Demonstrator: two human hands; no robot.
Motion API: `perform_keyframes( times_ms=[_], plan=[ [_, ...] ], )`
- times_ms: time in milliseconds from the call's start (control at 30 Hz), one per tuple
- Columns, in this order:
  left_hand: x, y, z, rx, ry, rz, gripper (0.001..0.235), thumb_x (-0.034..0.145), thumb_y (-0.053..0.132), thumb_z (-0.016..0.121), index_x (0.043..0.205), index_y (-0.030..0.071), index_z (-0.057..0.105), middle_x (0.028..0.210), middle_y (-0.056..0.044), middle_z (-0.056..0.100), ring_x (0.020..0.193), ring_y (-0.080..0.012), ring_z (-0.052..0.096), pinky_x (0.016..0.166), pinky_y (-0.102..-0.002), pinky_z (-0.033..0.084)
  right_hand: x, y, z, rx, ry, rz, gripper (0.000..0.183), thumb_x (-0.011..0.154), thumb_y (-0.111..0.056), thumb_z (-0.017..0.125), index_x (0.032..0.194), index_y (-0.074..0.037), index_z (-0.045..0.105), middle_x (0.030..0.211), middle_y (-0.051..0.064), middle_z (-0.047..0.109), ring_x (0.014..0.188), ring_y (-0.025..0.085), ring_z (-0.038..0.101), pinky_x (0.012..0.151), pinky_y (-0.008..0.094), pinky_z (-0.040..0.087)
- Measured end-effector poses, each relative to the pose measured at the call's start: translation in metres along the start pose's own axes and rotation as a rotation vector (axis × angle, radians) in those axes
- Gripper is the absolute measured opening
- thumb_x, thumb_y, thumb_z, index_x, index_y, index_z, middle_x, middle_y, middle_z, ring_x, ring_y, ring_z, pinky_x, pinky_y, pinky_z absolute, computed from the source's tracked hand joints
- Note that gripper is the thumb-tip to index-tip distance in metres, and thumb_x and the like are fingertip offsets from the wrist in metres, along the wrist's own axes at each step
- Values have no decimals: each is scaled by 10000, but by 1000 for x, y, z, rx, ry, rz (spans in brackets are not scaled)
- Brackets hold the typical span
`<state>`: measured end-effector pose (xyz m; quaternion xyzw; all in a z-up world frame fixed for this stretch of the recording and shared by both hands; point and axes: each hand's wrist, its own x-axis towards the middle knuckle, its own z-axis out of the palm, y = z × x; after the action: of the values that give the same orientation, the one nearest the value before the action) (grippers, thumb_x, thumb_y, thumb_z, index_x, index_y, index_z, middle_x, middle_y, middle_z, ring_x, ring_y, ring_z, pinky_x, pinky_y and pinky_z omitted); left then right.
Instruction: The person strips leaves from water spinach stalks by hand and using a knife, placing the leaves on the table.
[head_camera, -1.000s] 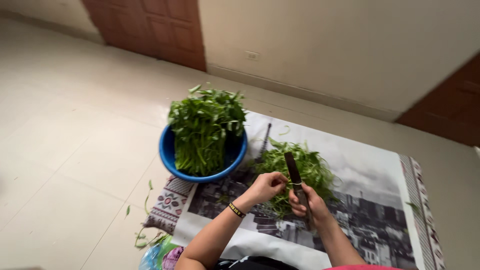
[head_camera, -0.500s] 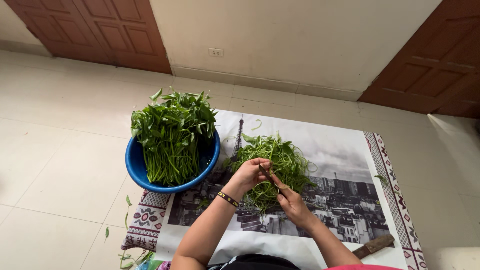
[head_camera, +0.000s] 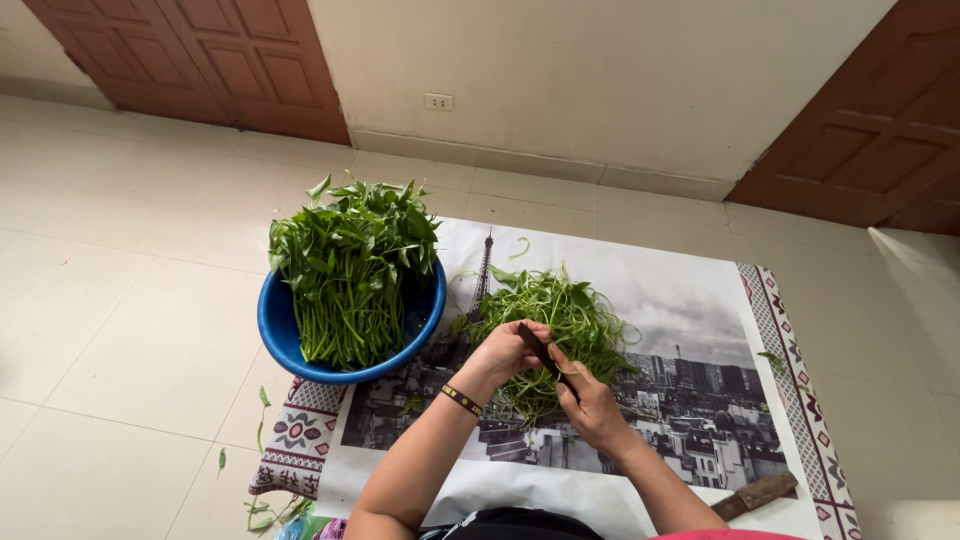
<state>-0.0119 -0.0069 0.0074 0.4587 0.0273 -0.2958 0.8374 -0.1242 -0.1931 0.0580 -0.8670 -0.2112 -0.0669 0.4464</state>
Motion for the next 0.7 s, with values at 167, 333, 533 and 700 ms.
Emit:
perform_keyframes(
  times_ms=[167,333,533,700],
  plan=[
    [3,-12,-1,-12,-1,47,151,962,101,672,1087,22,705,941,-54,725,791,-145,733,711,-276,627,3,-4,6,29,28,131,582,986,-198,536,1550,-259,410,1023,103,681,695,194,632,678,361,543],
    [-12,-8,6,158,23,80,186,962,113,648,1114,16,694,965,-58,731,807,-138,741,749,-285,652,5,1,7,10,42,85,584,1001,-215,537,1562,-269,385,1080,117,682,749,185,679,704,363,567],
    [-26,3,20,308,-17,182,280,932,41,595,1182,-73,650,950,-67,710,786,-132,713,722,-266,627,9,12,7,-22,37,107,632,985,-210,520,1582,-289,332,1143,143,680,678,183,673,685,359,567],
    [-42,21,32,451,-82,152,573,899,33,589,1452,-49,463,870,-56,657,752,-129,667,702,-271,605,17,36,7,293,1,351,630,1048,-239,485,1657,-259,323,805,42,527,607,97,434,554,280,423]
  ],
)
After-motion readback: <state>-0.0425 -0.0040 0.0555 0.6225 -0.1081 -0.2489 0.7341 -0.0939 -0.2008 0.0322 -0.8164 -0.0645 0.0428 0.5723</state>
